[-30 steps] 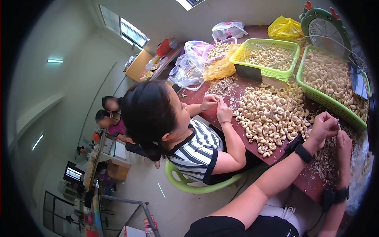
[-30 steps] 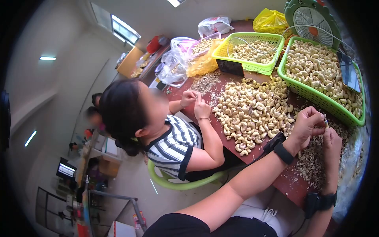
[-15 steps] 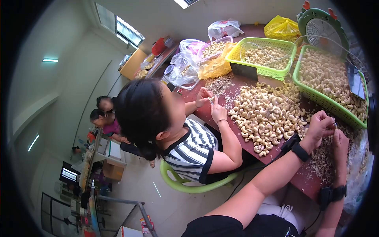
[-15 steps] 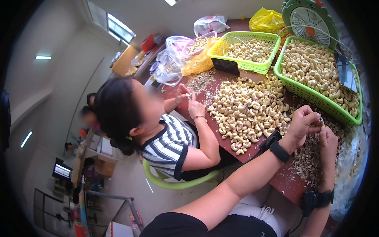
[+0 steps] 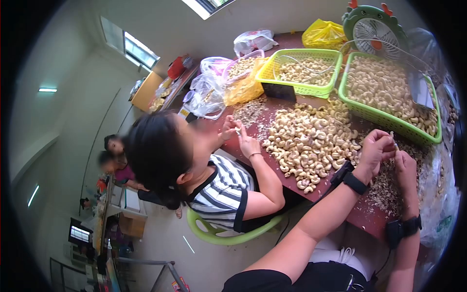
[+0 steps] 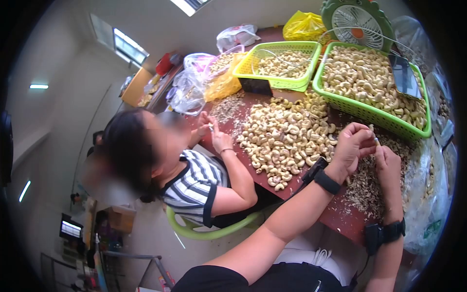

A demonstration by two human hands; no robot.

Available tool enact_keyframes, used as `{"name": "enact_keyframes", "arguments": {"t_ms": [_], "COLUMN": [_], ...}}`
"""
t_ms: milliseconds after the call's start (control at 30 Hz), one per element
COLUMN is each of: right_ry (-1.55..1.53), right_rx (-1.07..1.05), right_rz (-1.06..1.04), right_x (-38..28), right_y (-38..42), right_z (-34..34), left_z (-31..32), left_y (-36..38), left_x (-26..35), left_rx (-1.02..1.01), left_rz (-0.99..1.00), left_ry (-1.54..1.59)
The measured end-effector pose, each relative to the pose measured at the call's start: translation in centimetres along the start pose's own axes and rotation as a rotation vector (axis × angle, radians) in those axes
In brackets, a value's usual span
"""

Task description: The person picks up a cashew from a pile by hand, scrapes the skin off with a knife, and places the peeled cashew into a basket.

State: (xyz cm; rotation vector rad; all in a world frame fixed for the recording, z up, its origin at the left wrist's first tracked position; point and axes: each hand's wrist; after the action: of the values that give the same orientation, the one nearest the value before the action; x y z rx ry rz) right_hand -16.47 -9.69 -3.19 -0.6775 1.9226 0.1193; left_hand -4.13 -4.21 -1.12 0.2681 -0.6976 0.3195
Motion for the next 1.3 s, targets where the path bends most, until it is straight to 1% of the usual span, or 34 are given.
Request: {"name": "enact_keyframes", "arguments": {"t_ms": [33, 67, 133, 167, 200, 400, 567, 633, 700, 833, 1033, 1300], "right_ry": [0.045, 0.084, 0.104, 0.061, 0.062, 0.045, 0.057, 0.052, 0.023, -0.017, -0.013, 0.081], "right_rx": [0.052, 0.011, 0.003, -0.009, -0.011, -0.034, -0.059, -0.052, -0.078, -0.085, -0.091, -0.069], "right_rz": [-0.038, 0.034, 0.082, 0.115, 0.076, 0.077, 0.038, 0.042, 0.091, 0.097, 0.097, 0.075], "right_x": [-0.7, -1.7, -2.3, -2.4, -2.2, -2.6, -2.4, -2.5, -2.7, -2.4, -2.4, -2.8], "right_y": [0.2, 0.3, 0.4, 0.5, 0.5, 0.6, 0.5, 0.6, 0.6, 0.6, 0.6, 0.6], "right_z": [0.1, -0.4, -0.8, -0.9, -0.9, -1.4, -1.4, -1.5, -1.6, -1.6, -1.6, -1.7], "left_z": [0.2, 0.0, -0.7, -0.9, -0.9, -0.7, 0.0, 0.1, 0.0, -0.4, -0.3, -0.2], "left_y": [0.0, -0.2, -0.7, -1.0, -1.0, -0.7, -0.2, -0.2, -0.2, -0.3, -0.3, -0.2], "left_x": [0.2, 0.2, -0.2, -0.3, -0.3, 0.0, 0.5, 0.6, 0.6, 0.5, 0.6, 0.6], "left_rx": [0.001, 0.006, 0.007, 0.012, 0.003, -0.014, -0.041, -0.047, -0.048, -0.012, -0.077, -0.048], "left_rz": [0.007, 0.006, 0.004, 0.012, 0.009, -0.025, -0.043, -0.049, -0.046, -0.04, -0.064, -0.052], "left_ry": [0.003, -0.023, -0.044, -0.043, -0.041, -0.035, -0.039, -0.03, -0.048, -0.059, -0.035, -0.049]}}
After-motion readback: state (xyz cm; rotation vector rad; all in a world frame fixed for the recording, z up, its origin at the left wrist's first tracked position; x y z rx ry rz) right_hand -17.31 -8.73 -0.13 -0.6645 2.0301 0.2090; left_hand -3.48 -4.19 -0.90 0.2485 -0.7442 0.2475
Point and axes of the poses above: each hand's wrist, its own y-axis away from the middle knuckle, its own z-axis out of the palm, x = y × z, and after that the axes turned 1 degree about z, right-handed
